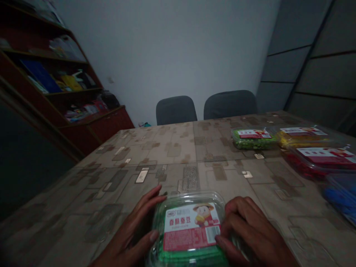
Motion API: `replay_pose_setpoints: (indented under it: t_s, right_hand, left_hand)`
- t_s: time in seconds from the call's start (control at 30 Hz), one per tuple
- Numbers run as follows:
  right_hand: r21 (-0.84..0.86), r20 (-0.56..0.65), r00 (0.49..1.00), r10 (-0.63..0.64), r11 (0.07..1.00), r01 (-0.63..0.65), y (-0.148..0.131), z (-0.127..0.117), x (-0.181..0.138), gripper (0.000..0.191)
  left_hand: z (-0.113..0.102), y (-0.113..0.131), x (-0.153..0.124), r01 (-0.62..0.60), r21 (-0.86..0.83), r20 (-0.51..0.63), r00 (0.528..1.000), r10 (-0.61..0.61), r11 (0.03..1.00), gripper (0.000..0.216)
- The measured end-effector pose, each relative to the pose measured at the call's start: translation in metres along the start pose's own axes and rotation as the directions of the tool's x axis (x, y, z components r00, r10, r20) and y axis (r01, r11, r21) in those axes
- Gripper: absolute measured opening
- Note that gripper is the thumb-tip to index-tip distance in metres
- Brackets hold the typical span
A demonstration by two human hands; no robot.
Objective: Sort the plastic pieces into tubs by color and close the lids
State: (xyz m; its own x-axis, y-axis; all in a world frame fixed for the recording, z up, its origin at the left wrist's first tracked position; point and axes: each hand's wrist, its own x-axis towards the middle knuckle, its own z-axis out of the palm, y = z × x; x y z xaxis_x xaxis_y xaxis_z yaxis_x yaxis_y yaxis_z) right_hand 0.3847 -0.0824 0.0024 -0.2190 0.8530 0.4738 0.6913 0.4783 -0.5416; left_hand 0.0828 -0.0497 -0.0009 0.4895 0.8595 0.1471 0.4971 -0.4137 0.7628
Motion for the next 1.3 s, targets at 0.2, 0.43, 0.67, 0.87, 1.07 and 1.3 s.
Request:
replay_pose_setpoints:
  t_s: [0.2, 0.43, 0.67, 0.87, 1.07, 1.3]
  right_hand:
    - [-0.138, 0.181, 0.981, -0.071, 0.986, 0.096, -0.010, 0.006, 0.057, 0.023]
    - [0.034, 0.498, 0.865, 0.054, 0.996, -0.082, -0.024, 0.031, 0.100, 0.020]
    - [0.034, 0.530, 0.847, 0.054, 0.996, -0.084, -0.017, 0.031, 0.104, 0.023]
    - [0.048, 0.599, 0.801, 0.014, 0.997, -0.054, -0.018, 0.033, 0.110, 0.030]
    - [0.091, 0.637, 0.770, 0.009, 0.992, -0.087, -0.017, 0.040, 0.115, 0.032]
    - [0.153, 0.710, 0.705, 0.001, 0.976, -0.155, -0.011, 0.034, 0.120, 0.033]
  left_hand:
    - [0.017, 0.003, 0.006, 0.151, -0.456, -0.030, 0.982, -0.185, 0.877, 0.058]
    - [0.027, -0.005, 0.005, 0.240, -0.801, 0.025, 0.929, -0.370, 0.548, 0.059]
    - [0.027, -0.011, 0.014, 0.260, -0.869, 0.051, 0.894, -0.446, 0.421, 0.033]
    - [0.024, -0.010, 0.024, 0.364, -0.877, 0.181, 0.854, -0.488, 0.313, 0.039]
    - [0.017, -0.002, 0.022, 0.386, -0.886, 0.217, 0.835, -0.505, 0.258, 0.035]
    - [0.018, -0.005, 0.019, 0.404, -0.878, 0.263, 0.855, -0.446, 0.257, 0.043]
